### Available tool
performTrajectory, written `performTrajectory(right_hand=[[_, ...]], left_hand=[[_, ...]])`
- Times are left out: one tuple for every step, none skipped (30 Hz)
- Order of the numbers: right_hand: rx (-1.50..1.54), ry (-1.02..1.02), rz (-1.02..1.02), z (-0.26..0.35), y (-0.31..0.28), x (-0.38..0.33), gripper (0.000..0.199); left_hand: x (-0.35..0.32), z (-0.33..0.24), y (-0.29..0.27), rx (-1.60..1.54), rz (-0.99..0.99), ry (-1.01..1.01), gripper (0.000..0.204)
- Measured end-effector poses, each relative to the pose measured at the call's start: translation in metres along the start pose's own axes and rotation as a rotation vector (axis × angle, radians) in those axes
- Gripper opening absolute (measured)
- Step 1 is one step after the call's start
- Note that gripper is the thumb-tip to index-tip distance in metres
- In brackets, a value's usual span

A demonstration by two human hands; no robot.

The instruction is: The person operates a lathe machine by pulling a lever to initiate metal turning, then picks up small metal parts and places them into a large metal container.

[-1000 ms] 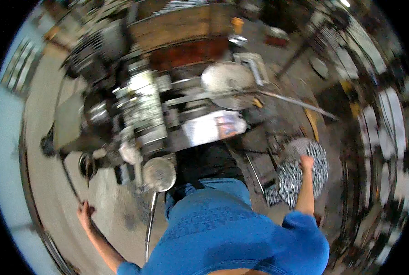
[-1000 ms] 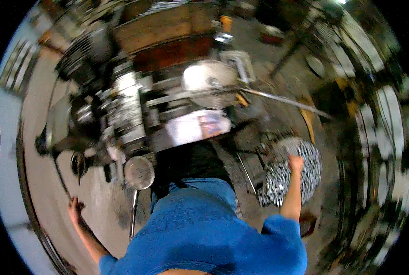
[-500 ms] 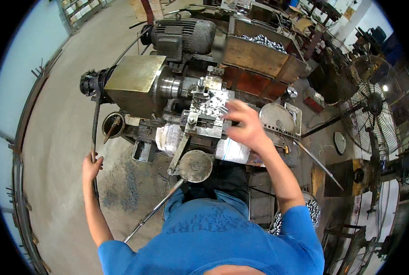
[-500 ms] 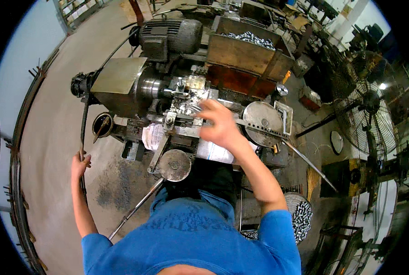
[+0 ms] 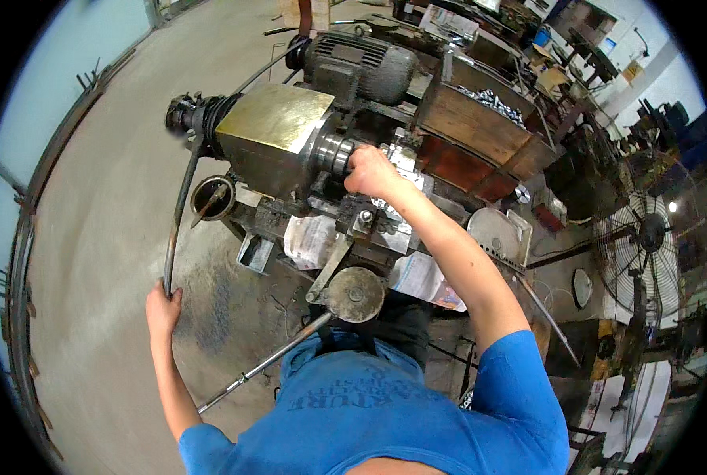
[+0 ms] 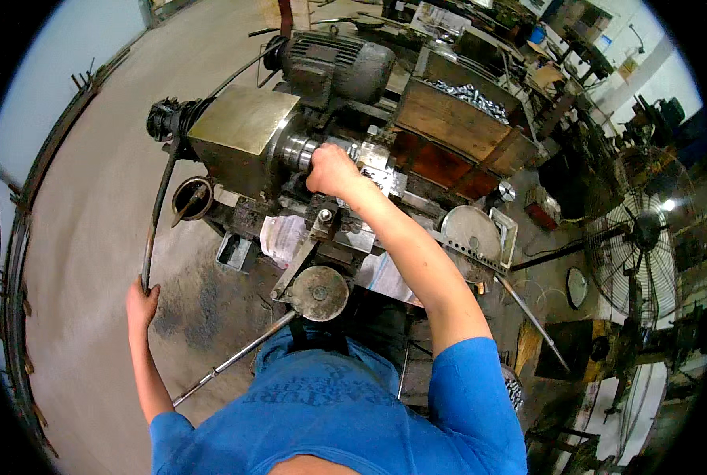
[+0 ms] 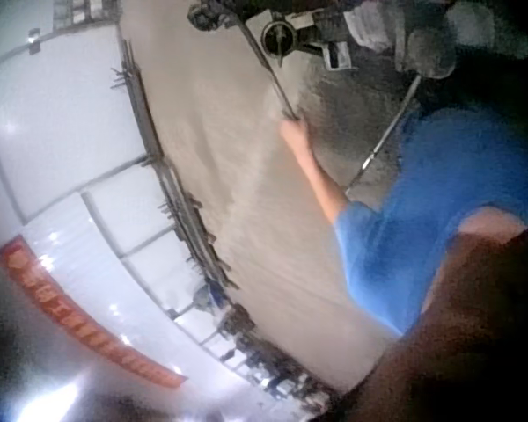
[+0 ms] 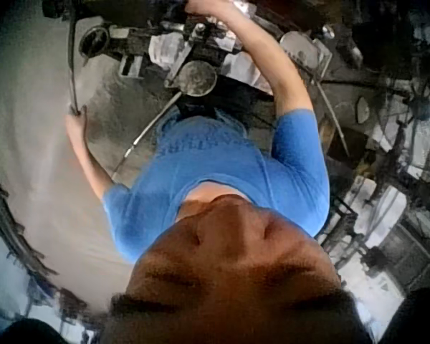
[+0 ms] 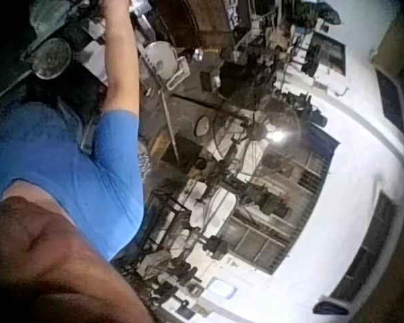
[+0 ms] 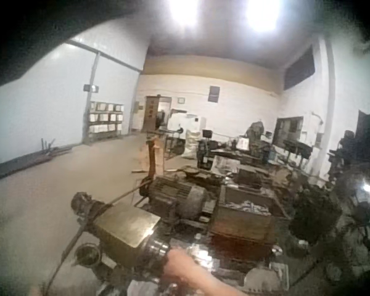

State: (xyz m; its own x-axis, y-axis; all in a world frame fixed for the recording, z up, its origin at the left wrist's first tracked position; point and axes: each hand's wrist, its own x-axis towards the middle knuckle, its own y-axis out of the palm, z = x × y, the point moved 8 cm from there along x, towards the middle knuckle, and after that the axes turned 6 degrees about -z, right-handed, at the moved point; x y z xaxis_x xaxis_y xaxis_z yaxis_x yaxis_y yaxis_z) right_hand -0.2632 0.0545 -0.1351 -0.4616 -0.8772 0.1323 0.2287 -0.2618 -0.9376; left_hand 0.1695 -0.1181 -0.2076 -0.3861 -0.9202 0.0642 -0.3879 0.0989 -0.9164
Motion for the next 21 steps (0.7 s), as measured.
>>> performTrajectory(right_hand=[[0.024,0.048,-0.025,-0.001,-0.004,0.001,0.031],[0.051,0.091,-0.053,-0.001,-0.007,0.003,0.031],[0.079,0.135,-0.080,-0.003,-0.010,0.004,0.031],[0.106,0.142,-0.085,-0.005,-0.010,0.004,0.030],[0.100,0.115,-0.166,-0.006,-0.015,0.004,0.028],[0.083,0.105,-0.190,-0.008,-0.015,0.004,0.027],[0.064,0.097,-0.214,-0.010,-0.016,0.004,0.026],[0.076,0.105,-0.209,-0.011,-0.017,0.003,0.026],[0.090,0.109,-0.204,-0.008,-0.019,0.002,0.025],[0.102,0.111,-0.200,-0.004,-0.019,0.002,0.025],[0.087,0.114,-0.207,0.001,-0.020,0.002,0.025],[0.075,0.120,-0.221,0.005,-0.021,0.003,0.024],[0.062,0.126,-0.235,0.009,-0.022,0.005,0.024],[0.069,0.112,-0.234,0.008,-0.020,0.007,0.025],[0.085,0.151,-0.174,0.005,-0.016,0.006,0.024],[0.089,0.141,-0.138,0.006,-0.017,0.003,0.023],[0.104,0.140,-0.109,0.005,-0.017,-0.002,0.023],[0.136,0.077,-0.193,0.007,-0.027,-0.012,0.023],[0.160,0.024,-0.282,0.007,-0.038,-0.028,0.022],[0.185,-0.046,-0.370,0.012,-0.049,-0.043,0.022],[0.272,-0.102,-0.437,0.005,-0.063,-0.065,0.025]], left_hand=[[0.004,0.004,0.005,0.027,-0.022,0.022,0.033],[0.008,0.007,0.008,0.059,-0.050,0.043,0.032],[0.010,0.010,0.007,0.091,-0.076,0.064,0.032],[0.009,0.015,0.009,0.138,-0.069,0.060,0.032],[0.009,0.005,0.006,0.183,-0.061,0.065,0.031],[0.011,0.000,0.005,0.228,-0.051,0.071,0.031],[0.019,0.005,0.002,0.278,-0.086,0.099,0.028],[0.031,0.019,-0.003,0.329,-0.119,0.126,0.025],[0.044,0.036,-0.010,0.381,-0.155,0.151,0.023],[0.069,0.061,-0.018,0.480,-0.166,0.123,0.020],[0.095,0.083,-0.034,0.586,-0.182,0.096,0.019],[0.111,0.094,-0.044,0.618,-0.191,0.134,0.018],[0.124,0.102,-0.049,0.649,-0.199,0.172,0.017],[0.134,0.101,-0.046,0.673,-0.207,0.217,0.016],[0.138,0.103,-0.041,0.667,-0.203,0.196,0.016],[0.138,0.107,-0.035,0.660,-0.199,0.174,0.016],[0.141,0.107,-0.036,0.664,-0.199,0.163,0.016],[0.137,0.097,-0.037,0.549,-0.221,0.112,0.021],[0.129,0.067,-0.040,0.325,-0.231,0.086,0.030],[0.123,0.063,-0.036,0.054,-0.417,0.291,0.036],[0.108,0.020,-0.035,-0.138,-0.536,0.407,0.032]])
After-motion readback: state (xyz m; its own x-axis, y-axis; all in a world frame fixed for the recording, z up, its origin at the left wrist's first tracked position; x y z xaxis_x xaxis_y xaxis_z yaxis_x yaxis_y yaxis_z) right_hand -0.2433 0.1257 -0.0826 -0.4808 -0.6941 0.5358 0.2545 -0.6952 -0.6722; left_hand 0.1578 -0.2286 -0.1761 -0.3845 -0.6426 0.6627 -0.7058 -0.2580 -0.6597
